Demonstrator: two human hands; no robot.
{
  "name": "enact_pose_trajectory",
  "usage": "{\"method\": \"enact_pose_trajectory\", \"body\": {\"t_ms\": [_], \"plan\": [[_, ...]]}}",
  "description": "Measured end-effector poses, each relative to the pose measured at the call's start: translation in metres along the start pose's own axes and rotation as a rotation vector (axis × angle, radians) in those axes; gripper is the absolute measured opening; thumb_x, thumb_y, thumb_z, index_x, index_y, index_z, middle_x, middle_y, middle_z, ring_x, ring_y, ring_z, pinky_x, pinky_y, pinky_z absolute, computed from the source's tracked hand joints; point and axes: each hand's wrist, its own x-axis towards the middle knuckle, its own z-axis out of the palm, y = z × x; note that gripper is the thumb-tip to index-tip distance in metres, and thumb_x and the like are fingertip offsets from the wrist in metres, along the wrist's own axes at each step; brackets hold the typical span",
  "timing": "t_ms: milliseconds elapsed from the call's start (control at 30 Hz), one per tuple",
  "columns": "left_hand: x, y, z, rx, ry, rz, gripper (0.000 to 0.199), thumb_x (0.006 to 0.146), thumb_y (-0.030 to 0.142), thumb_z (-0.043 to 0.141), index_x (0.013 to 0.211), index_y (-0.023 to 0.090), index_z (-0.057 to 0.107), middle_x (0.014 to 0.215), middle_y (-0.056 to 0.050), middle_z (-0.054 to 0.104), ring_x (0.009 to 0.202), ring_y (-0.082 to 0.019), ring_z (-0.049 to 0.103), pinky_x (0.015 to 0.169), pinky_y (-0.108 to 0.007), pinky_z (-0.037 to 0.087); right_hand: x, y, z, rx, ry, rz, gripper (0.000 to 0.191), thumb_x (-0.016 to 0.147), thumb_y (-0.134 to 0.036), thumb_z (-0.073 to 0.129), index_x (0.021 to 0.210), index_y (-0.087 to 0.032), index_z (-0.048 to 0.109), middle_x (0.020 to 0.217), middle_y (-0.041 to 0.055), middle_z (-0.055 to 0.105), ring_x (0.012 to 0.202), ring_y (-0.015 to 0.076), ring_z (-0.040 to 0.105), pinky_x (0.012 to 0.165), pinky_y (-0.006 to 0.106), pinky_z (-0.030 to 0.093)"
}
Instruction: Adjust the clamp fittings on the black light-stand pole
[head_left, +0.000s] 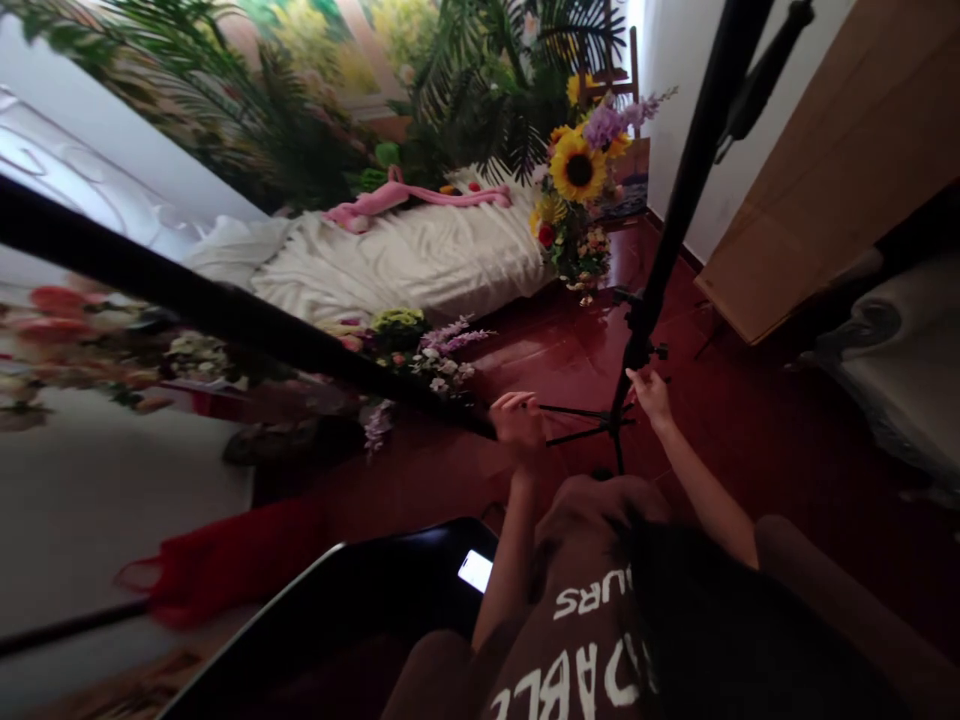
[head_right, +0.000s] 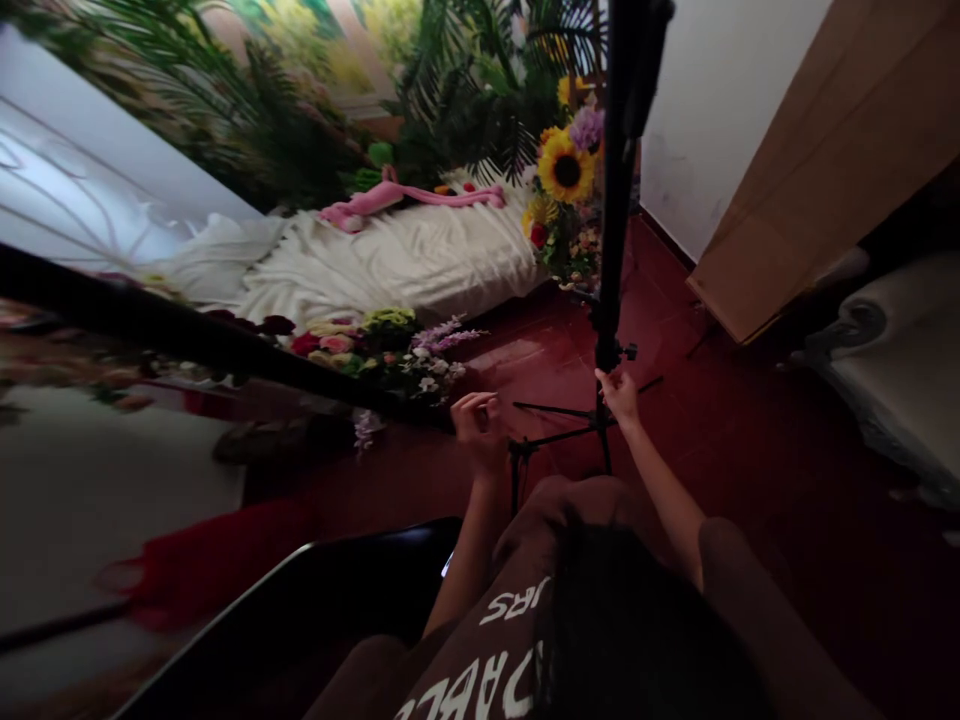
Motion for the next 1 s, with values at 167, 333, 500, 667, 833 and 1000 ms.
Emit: {"method": "enact_pose_trajectory", "body": {"t_ms": [167, 333, 500, 667, 833, 1000], "plan": [[0.02, -0.021, -0.044, 0.128, 0.406, -0.148, 0.032, 0.093, 0.05, 0.052, 0.101, 0.019, 0.053, 0.103, -0.007, 0.056, 0.095, -0.017, 0.058, 0.086, -0.033, 0.049, -0.018, -0.007, 0.044, -0.004, -0.255, 0.027, 0.046, 0.059, -0.06, 0.076, 0.067, -0.021, 0.054, 0.05, -0.0041, 0.059, 0.04, 0.0098, 0.052, 0.041, 0.022, 0.043], [0.04, -0.04, -0.061, -0.038, 0.421, -0.285, 0.049, 0.093, 0.063, 0.043, 0.112, 0.018, 0.05, 0.11, -0.008, 0.057, 0.096, -0.015, 0.06, 0.087, -0.029, 0.05, -0.028, -0.027, 0.089, 0.004, -0.502, 0.048, 0.04, 0.061, -0.051, 0.08, 0.069, -0.02, 0.057, 0.053, -0.0023, 0.064, 0.046, 0.0111, 0.06, 0.047, 0.022, 0.051], [0.057, -0.053, -0.063, -0.143, 0.244, -0.242, 0.06, 0.093, 0.07, 0.033, 0.117, 0.019, 0.051, 0.11, -0.009, 0.062, 0.097, -0.015, 0.063, 0.089, -0.028, 0.051, -0.052, -0.042, 0.134, 0.014, -0.77, -0.036, 0.042, 0.063, -0.057, 0.079, 0.071, -0.019, 0.06, 0.058, -0.0016, 0.066, 0.052, 0.0113, 0.063, 0.052, 0.022, 0.053], [0.07, -0.078, -0.054, -0.161, 0.129, -0.258, 0.064, 0.09, 0.075, 0.032, 0.106, 0.018, 0.056, 0.092, -0.006, 0.065, 0.079, -0.014, 0.062, 0.077, -0.027, 0.051, -0.087, -0.06, 0.176, 0.027, -1.068, 0.113, 0.053, 0.075, -0.071, 0.065, 0.074, -0.019, 0.062, 0.058, -0.0002, 0.066, 0.051, 0.0113, 0.062, 0.052, 0.022, 0.052], [0.069, -0.092, -0.045, -0.094, 0.222, -0.258, 0.069, 0.086, 0.079, 0.032, 0.106, 0.018, 0.057, 0.084, -0.005, 0.064, 0.075, -0.015, 0.061, 0.072, -0.027, 0.049, -0.103, -0.086, 0.19, 0.122, -1.179, 0.438, 0.062, 0.085, -0.078, 0.045, 0.072, -0.019, 0.056, 0.057, -0.0002, 0.063, 0.047, 0.0104, 0.058, 0.047, 0.02, 0.047], [0.069, -0.087, -0.04, -0.069, 0.293, -0.23, 0.068, 0.087, 0.078, 0.034, 0.108, 0.018, 0.058, 0.082, -0.006, 0.064, 0.073, -0.016, 0.06, 0.071, -0.027, 0.047, -0.101, -0.109, 0.188, 0.116, -1.138, 0.624, 0.057, 0.09, -0.071, 0.046, 0.066, -0.019, 0.05, 0.052, -0.0021, 0.056, 0.042, 0.007, 0.05, 0.038, 0.016, 0.035]]}}
